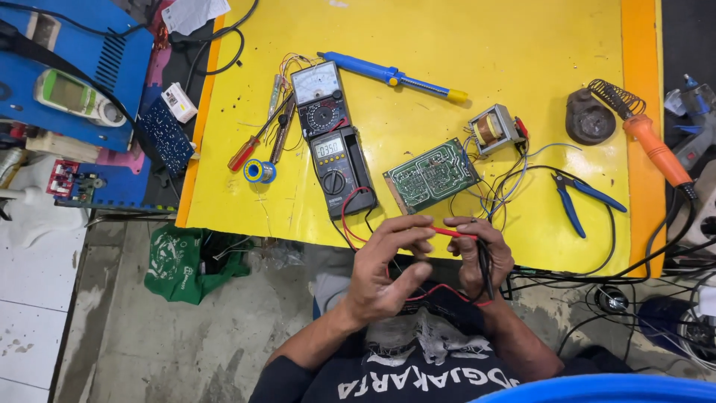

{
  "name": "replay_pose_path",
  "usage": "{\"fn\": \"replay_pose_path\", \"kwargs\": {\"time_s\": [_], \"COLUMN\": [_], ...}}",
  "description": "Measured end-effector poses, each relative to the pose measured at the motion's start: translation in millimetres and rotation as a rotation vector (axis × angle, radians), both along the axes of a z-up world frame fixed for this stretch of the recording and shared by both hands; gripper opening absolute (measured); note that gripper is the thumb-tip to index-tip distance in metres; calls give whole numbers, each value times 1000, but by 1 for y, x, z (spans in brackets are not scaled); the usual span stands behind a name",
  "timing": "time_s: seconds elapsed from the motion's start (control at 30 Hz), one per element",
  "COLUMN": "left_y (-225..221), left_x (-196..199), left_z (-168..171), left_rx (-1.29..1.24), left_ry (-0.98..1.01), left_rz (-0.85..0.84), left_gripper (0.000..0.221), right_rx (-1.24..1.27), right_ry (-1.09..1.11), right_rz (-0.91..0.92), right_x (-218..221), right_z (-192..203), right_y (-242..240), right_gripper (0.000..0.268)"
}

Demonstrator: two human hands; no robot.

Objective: Testing and repairing a circuit board using a multimeter and soldering iron on a workbench.

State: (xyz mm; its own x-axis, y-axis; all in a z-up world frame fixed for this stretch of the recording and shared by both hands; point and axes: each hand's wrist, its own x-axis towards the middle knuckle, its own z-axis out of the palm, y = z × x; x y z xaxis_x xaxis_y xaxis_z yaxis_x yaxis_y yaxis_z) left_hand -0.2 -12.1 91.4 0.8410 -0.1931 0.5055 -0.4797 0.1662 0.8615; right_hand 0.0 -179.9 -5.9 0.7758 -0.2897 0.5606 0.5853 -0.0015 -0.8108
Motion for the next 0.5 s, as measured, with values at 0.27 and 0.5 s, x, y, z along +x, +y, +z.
{"fn": "replay_pose_path", "kwargs": {"time_s": [0.27, 0.5], "left_y": [-24, -45], "left_x": [-71, -103], "left_z": [70, 87], "left_rx": [-982, -1165], "left_ry": [472, 574], "left_rz": [-743, -633], "left_gripper": [67, 66], "right_rx": [86, 15], "right_ry": [143, 204], "right_rz": [106, 30], "right_x": [-31, -44], "right_z": [-38, -8], "right_y": [1, 12], "right_gripper": [25, 15]}}
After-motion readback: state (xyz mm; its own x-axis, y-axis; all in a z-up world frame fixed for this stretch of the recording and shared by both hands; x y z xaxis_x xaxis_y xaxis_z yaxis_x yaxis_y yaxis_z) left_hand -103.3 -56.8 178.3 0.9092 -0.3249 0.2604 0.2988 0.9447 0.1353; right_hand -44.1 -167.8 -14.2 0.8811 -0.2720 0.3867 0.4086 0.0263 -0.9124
